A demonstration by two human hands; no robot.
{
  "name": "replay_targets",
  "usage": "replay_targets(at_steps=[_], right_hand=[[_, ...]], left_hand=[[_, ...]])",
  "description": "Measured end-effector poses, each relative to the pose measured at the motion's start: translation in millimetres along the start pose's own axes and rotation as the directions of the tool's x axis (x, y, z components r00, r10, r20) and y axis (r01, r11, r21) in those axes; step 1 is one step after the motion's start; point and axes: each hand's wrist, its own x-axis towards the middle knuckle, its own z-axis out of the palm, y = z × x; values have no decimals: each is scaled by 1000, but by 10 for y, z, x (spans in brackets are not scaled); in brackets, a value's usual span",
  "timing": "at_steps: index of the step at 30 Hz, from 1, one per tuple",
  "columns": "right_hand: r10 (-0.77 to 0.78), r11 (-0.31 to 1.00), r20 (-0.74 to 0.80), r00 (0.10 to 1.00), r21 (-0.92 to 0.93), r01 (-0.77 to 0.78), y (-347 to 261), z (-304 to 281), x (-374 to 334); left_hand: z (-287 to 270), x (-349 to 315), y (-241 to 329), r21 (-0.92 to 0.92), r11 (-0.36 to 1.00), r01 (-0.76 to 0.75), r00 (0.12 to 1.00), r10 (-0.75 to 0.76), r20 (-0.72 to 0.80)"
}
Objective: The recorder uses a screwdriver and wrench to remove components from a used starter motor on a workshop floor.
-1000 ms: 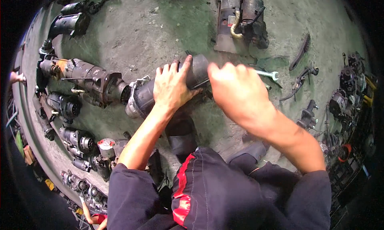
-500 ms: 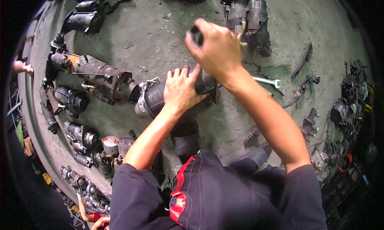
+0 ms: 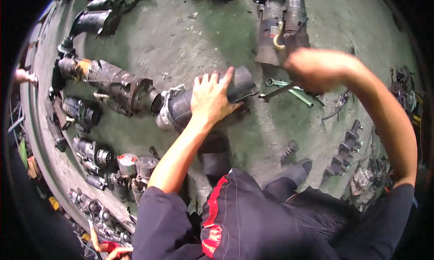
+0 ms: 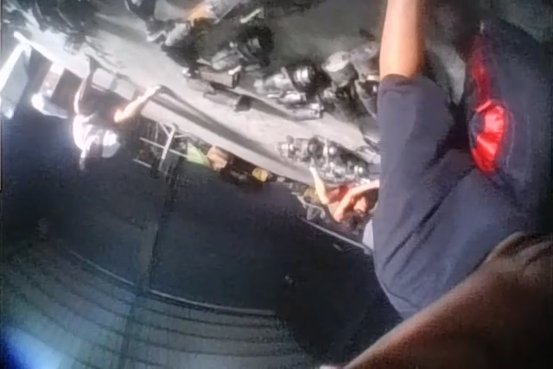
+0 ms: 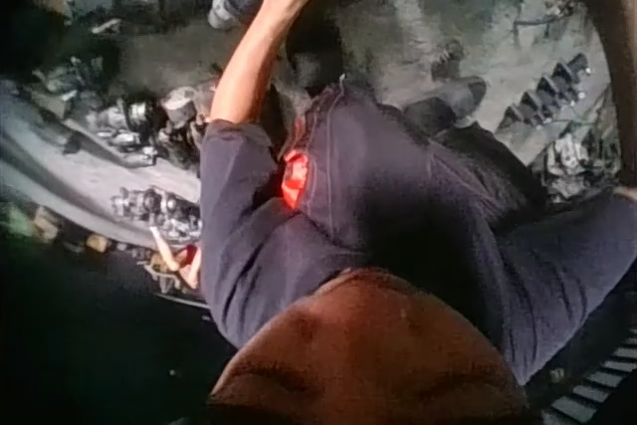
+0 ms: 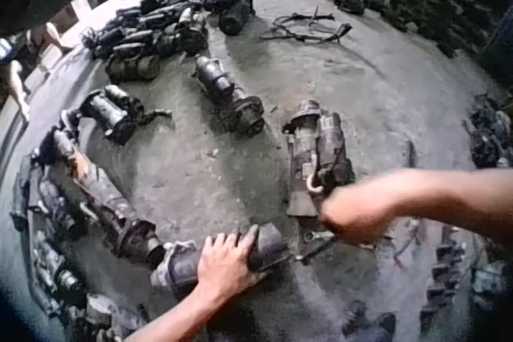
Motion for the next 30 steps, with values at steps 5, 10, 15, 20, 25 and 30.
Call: replay_targets(at_steps=[5, 10, 15, 20, 25, 30], right_hand=[[387, 790, -202, 900, 575, -211, -166, 1855, -189], [739, 263, -260, 622, 961, 89, -994, 3096, -66], [762, -59, -135, 633, 959, 276, -1365, 3360, 335], [773, -137, -97, 626, 939, 315, -1476, 3414, 447], [766, -156, -135, 628, 909, 386, -1522, 3418, 500], [738, -236, -81, 670, 899, 369, -1467, 3429, 593]], left_hand=[[46, -11, -83, -5, 1000, -19, 1000, 19, 25], [-10, 45, -126, -9, 997, -73, 997, 73, 4], [6, 136, -155, -55, 997, -51, 996, 55, 76], [-17, 140, -111, -6, 999, -43, 998, 43, 55], [-30, 173, -89, -11, 1000, -22, 993, 23, 119], [-10, 172, -69, 19, 999, -48, 994, 46, 101]])
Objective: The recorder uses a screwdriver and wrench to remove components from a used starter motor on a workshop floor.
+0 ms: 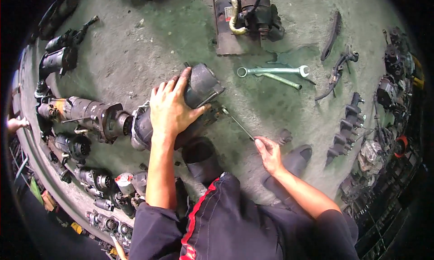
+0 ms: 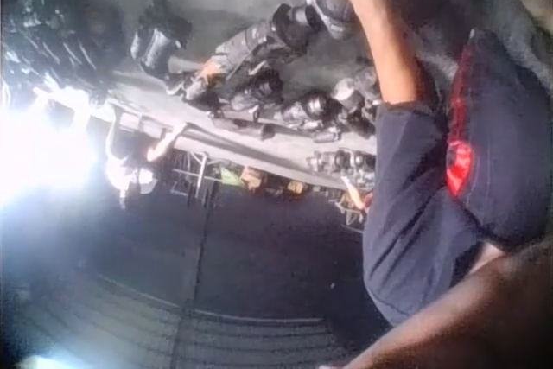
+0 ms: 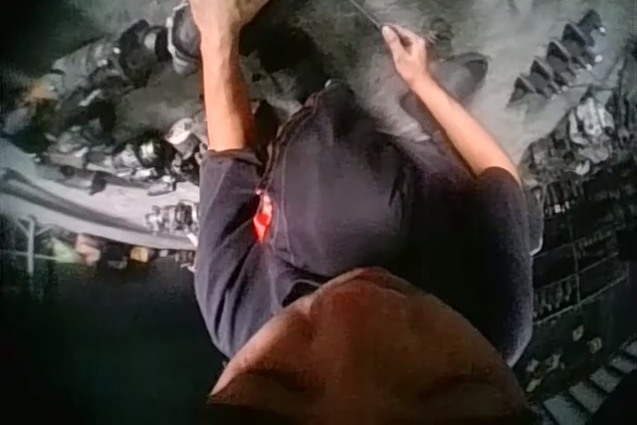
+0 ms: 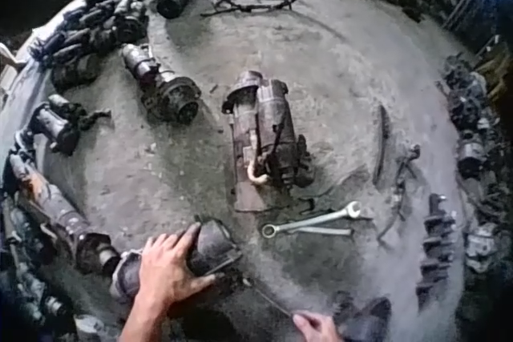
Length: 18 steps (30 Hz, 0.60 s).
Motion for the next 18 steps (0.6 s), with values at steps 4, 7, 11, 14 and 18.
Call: replay_targets(at_steps=[4, 7, 11, 14, 18], right_hand=[[19, 1000, 18, 1000, 10, -19, 72, -4, 37], [-22, 999, 27, 999, 37, 21, 52, -18, -6], [-24, 999, 21, 999, -27, 25, 101, -43, -7], [9, 1000, 21, 1000, -1, -9, 31, 39, 13], [15, 999, 27, 1000, 49, -16, 119, 68, 56]], left_hand=[[4, -10, -26, -25, 1000, -2, 1000, 2, -5], [-14, -29, -22, 31, 999, -17, 998, 18, -53], [65, -24, -35, 12, 1000, -9, 998, 10, -56], [57, -33, -50, 13, 1000, -17, 996, 18, -83], [46, -27, -14, 22, 1000, -3, 998, 5, -65]])
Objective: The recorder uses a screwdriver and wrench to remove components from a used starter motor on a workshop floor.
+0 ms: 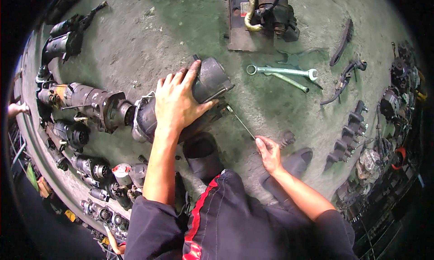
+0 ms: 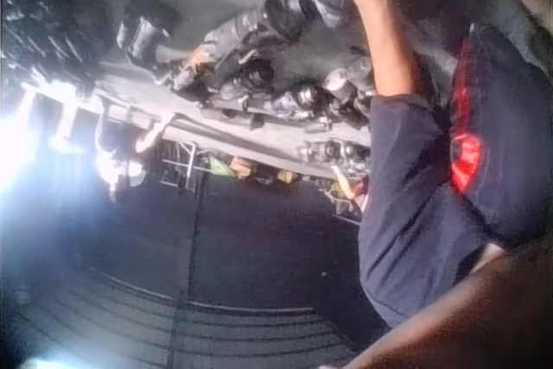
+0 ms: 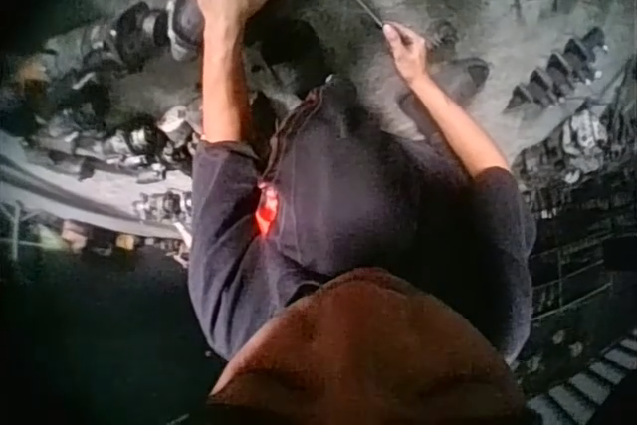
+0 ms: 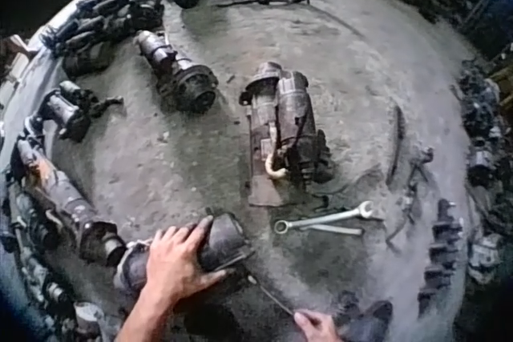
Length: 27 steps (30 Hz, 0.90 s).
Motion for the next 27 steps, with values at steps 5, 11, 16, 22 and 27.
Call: replay_targets(at_steps=[5, 11, 16, 22, 27], right_hand=[[6, 999, 50, 999, -34, -4, 24, -34, 42], [105, 976, 96, 990, -201, -84, -406, -73, -138], [164, 911, 170, 972, -403, -83, -1004, -133, -300], [107, 737, 381, 918, -650, 183, -2037, 85, -176], [-43, 790, 328, 944, -567, 233, -1538, -28, -363]], left_hand=[[-14, -44, 53, 2, 1000, 20, 1000, -20, -9], [-35, -94, 131, -34, 998, 52, 999, -51, 12], [47, -171, 255, -41, 997, 72, 996, -73, -45], [74, -175, 175, -1, 998, 55, 998, -55, -33], [-44, -47, 130, -51, 997, 63, 998, -63, 18]])
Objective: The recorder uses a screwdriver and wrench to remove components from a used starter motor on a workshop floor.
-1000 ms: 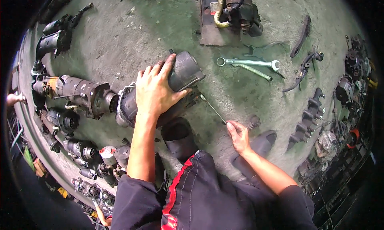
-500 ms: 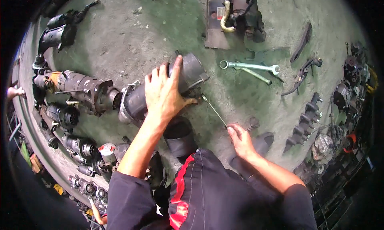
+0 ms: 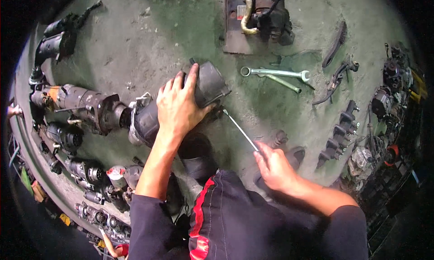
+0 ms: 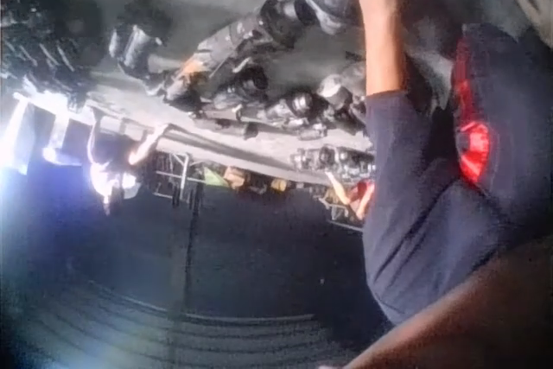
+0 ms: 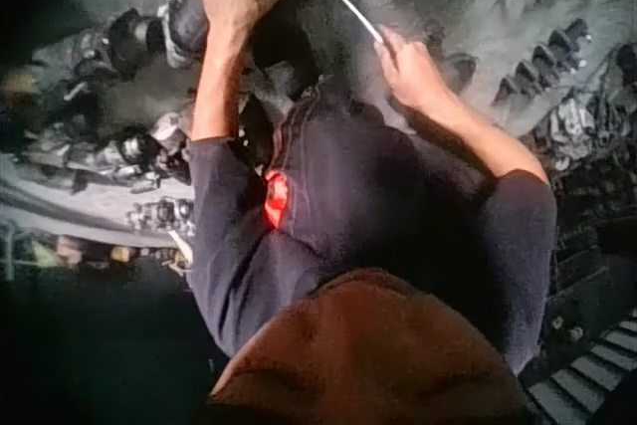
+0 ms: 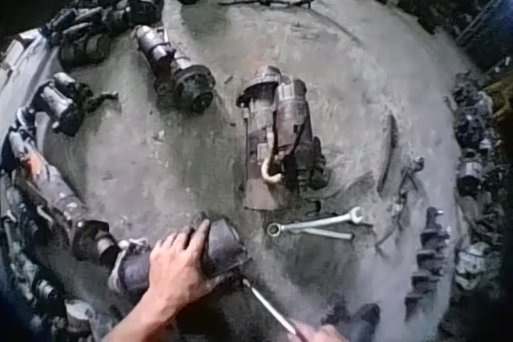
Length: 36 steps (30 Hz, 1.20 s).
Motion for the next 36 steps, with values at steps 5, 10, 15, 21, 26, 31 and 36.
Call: replay_targets(at_steps=[5, 10, 15, 21, 26, 31, 36], right_hand=[[-304, 937, -157, 940, -228, 265, 1532, 707, 341], [-143, 934, -50, 988, -338, 118, 1159, 531, 301], [327, 868, 504, 800, 174, -465, -594, -464, 445], [-91, 988, 297, 950, -93, 124, 100, -151, 262], [-50, 948, 188, 981, -299, 106, 1324, 656, 288], [141, 961, 309, 941, -272, -55, 716, 390, 272], [470, 554, 611, 637, 357, -752, -594, -398, 535]], left_hand=[[57, 98, -17, -39, 999, -37, 999, 38, 14], [56, -17, 3, -2, 1000, -30, 999, 30, -44], [174, -133, -18, 21, 1000, -22, 995, 24, -99], [125, -65, -56, -9, 997, -79, 996, 79, -47], [97, -41, -42, -1, 997, -78, 996, 78, -47], [109, -89, -41, -15, 996, -84, 993, 83, -80], [115, -88, -122, -34, 998, -53, 997, 51, -64]])
